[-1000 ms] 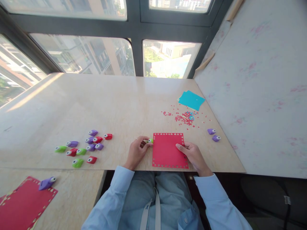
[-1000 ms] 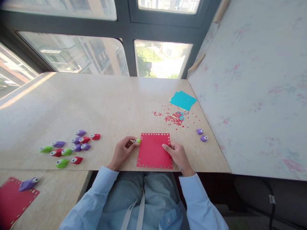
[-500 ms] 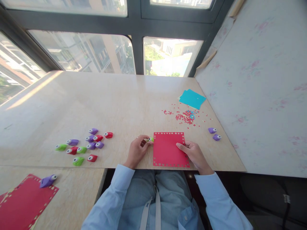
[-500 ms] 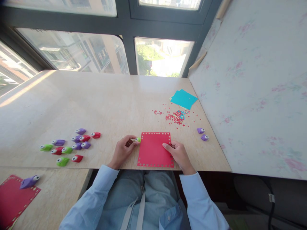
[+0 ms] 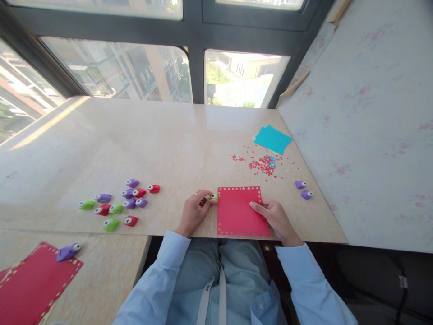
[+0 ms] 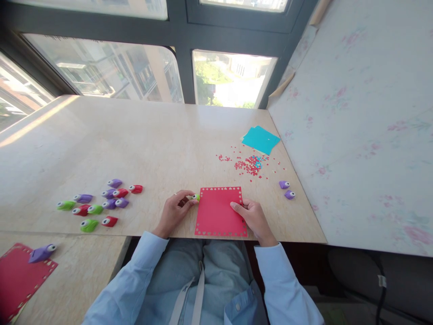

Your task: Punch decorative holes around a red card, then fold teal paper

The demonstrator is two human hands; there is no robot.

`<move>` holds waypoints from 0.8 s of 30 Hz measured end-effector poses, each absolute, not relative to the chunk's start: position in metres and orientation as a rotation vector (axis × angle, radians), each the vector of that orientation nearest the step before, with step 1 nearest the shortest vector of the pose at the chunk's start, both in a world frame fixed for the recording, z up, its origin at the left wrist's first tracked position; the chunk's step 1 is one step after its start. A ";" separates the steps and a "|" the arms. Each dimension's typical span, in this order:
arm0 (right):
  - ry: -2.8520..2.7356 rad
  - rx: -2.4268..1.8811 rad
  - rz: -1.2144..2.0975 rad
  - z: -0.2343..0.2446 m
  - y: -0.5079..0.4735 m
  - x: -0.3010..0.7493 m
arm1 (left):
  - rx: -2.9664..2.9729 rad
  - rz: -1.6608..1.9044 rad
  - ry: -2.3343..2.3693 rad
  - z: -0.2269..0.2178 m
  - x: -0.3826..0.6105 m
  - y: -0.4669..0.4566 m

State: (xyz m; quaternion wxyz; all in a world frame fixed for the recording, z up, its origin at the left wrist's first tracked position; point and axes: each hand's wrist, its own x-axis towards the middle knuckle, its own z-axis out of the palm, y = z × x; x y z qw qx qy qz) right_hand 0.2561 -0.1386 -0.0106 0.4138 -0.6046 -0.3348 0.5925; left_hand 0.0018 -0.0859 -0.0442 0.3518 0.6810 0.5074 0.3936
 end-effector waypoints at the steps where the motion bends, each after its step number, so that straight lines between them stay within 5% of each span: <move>1: -0.842 -1.517 1.495 -0.010 -0.139 0.257 | 1.770 1.015 1.309 -0.044 0.002 -0.086; 24: -0.773 -1.508 1.606 -0.003 -0.140 0.259 | 1.825 1.085 1.259 -0.046 0.001 -0.086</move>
